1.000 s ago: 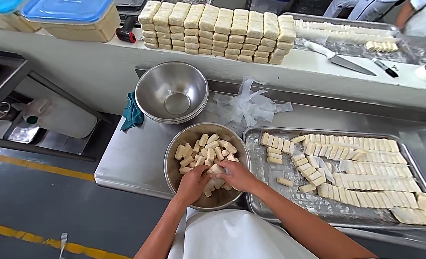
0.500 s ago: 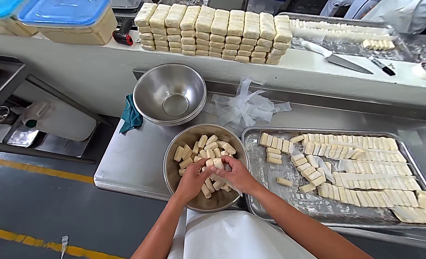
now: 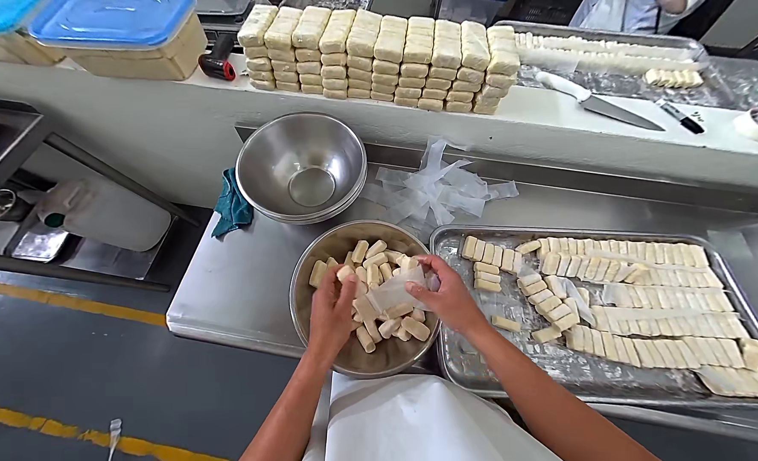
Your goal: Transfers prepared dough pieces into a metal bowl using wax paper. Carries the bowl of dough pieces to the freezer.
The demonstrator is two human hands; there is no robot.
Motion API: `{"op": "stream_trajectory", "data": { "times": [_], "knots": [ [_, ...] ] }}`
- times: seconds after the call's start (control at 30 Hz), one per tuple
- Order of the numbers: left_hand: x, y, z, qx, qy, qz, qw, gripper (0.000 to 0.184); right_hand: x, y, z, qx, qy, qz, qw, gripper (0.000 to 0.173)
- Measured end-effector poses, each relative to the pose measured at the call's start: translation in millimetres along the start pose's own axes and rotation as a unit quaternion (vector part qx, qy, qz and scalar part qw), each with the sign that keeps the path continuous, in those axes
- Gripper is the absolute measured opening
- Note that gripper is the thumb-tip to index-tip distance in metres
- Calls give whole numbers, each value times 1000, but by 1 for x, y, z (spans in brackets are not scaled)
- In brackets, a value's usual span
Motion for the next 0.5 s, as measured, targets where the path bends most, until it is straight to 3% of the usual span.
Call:
{"op": "stream_trajectory", "data": {
  "times": [0.07, 0.13, 0.27, 0.4, 0.5],
  "knots": [
    [-7, -3, 8, -13, 35, 4, 999, 28, -9, -6, 8, 15, 71, -8, 997, 60],
    [-14, -7, 15, -19, 26, 5, 999, 26, -9, -8, 8, 7, 113, 15, 994, 50],
    [4, -23, 33, -27, -122, 29, 992, 41, 3, -3, 2, -39, 134, 79, 987, 25],
    [35, -23, 34, 42, -155, 104, 981, 72, 8, 1, -5, -51, 74, 125, 988, 24],
    [44, -9, 19, 120, -201, 125, 964, 74, 26, 13, 6, -97, -28, 178, 979, 20]
  ]
}}
Point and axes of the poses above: each hand's wrist, its own y-axis away from the middle knuckle, its own z-axis out of the back of the hand, x = y × z, the point moved 5 cm from there along -y, towards the middle knuckle, and after that the axes turned 2 degrees about y, right-handed, at the moved point
